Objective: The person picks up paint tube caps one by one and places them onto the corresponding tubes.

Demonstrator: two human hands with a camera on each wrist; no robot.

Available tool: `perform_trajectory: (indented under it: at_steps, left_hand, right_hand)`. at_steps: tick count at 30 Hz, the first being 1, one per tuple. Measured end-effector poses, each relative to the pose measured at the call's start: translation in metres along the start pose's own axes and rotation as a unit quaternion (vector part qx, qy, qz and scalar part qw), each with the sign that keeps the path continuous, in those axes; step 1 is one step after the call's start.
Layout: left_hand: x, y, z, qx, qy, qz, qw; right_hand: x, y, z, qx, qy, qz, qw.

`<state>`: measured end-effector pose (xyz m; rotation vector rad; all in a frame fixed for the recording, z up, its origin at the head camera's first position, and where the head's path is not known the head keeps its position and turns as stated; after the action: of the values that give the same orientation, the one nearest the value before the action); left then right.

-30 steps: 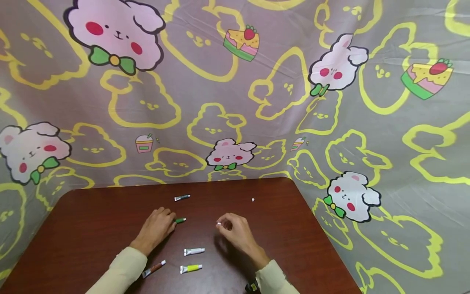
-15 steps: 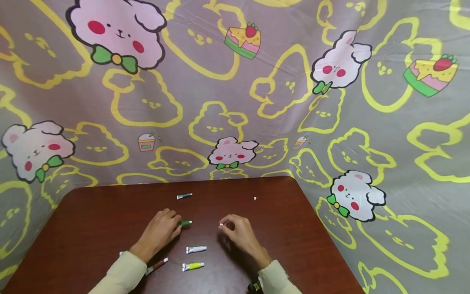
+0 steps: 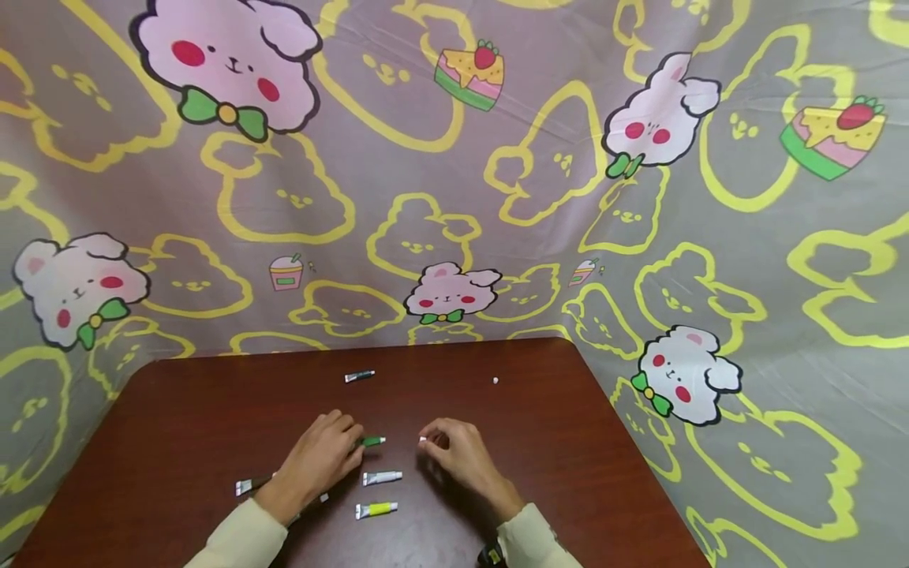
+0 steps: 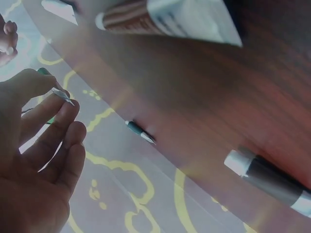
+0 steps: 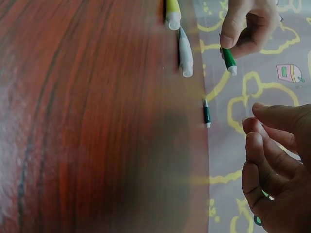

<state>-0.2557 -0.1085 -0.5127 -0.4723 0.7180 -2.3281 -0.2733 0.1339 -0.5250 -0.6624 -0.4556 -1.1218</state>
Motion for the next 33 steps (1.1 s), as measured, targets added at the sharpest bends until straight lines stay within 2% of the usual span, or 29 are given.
perform_trajectory:
  at_steps: [10,18,33]
  left_hand:
    - [-0.016,-0.003,0.006,0.007,0.006,0.0,1.0]
    - [-0.027,-0.005,0.01,-0.018,0.01,-0.015,0.9997]
    - [-0.036,-0.003,0.012,-0.023,0.026,-0.02,0.9992]
  right_hand:
    - [0.006,0.004,-0.003,0.013,-0.012,0.008,0.9998]
    - [0.009,0.006,-0.009,0.032,-0.014,0.007,0.9994]
    - [0.017,0.011,-0.017,0.054,-0.016,0.011,0.9983]
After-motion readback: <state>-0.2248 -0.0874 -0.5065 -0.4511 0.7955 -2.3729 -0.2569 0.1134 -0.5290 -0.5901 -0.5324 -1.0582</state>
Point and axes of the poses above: each hand's wrist, its own y-axis away from the middle knuckle, its own z-axis out of the back of the hand, x = y × z, the point moved 5 cm from there along -y, towards the middle knuckle, and after that the axes turned 8 degrees about -z, right-handed, at the moved point
